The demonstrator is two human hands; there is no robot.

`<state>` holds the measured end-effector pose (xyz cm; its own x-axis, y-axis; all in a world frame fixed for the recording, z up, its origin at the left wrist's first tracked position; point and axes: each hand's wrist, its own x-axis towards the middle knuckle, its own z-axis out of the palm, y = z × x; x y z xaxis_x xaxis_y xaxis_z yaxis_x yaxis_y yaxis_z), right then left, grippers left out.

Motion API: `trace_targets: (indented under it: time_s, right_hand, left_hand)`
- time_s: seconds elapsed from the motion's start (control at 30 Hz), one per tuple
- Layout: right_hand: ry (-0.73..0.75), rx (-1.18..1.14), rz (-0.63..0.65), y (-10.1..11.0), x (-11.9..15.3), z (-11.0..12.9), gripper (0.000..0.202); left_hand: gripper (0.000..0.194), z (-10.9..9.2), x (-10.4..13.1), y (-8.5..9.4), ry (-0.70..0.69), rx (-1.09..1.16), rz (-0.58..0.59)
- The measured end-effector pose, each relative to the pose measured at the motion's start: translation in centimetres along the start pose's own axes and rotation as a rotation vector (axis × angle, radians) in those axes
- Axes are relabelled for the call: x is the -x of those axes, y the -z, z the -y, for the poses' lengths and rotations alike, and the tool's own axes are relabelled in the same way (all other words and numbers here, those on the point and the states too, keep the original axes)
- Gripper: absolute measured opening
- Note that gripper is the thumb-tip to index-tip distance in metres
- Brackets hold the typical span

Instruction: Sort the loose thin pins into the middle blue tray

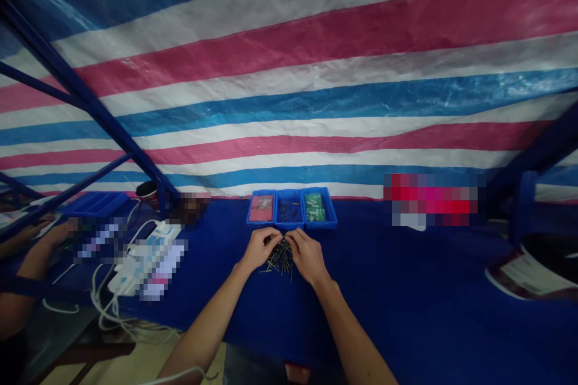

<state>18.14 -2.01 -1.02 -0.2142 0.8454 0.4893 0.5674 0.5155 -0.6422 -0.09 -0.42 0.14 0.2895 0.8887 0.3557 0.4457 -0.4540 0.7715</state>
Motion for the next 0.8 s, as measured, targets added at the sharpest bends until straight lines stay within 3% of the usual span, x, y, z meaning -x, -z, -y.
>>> trace_targets:
  time_s: [0.43,0.63,0.8]
  right_hand:
    - [-0.099,0.136,0.068,-0.12,0.10,-0.01,0.039]
    - [-0.108,0.028,-0.009,-0.04,0.13,-0.06,0.030]
    - [-0.023,0.024,-0.022,0.06,-0.02,0.25,0.024]
  left_hand:
    - [0.026,-0.09,-0.07,0.13,0.018,0.024,0.007]
    - [0.030,-0.34,-0.12,0.33,0.044,0.020,-0.003]
    - [0.030,-0.29,-0.13,0.29,0.044,0.029,-0.014]
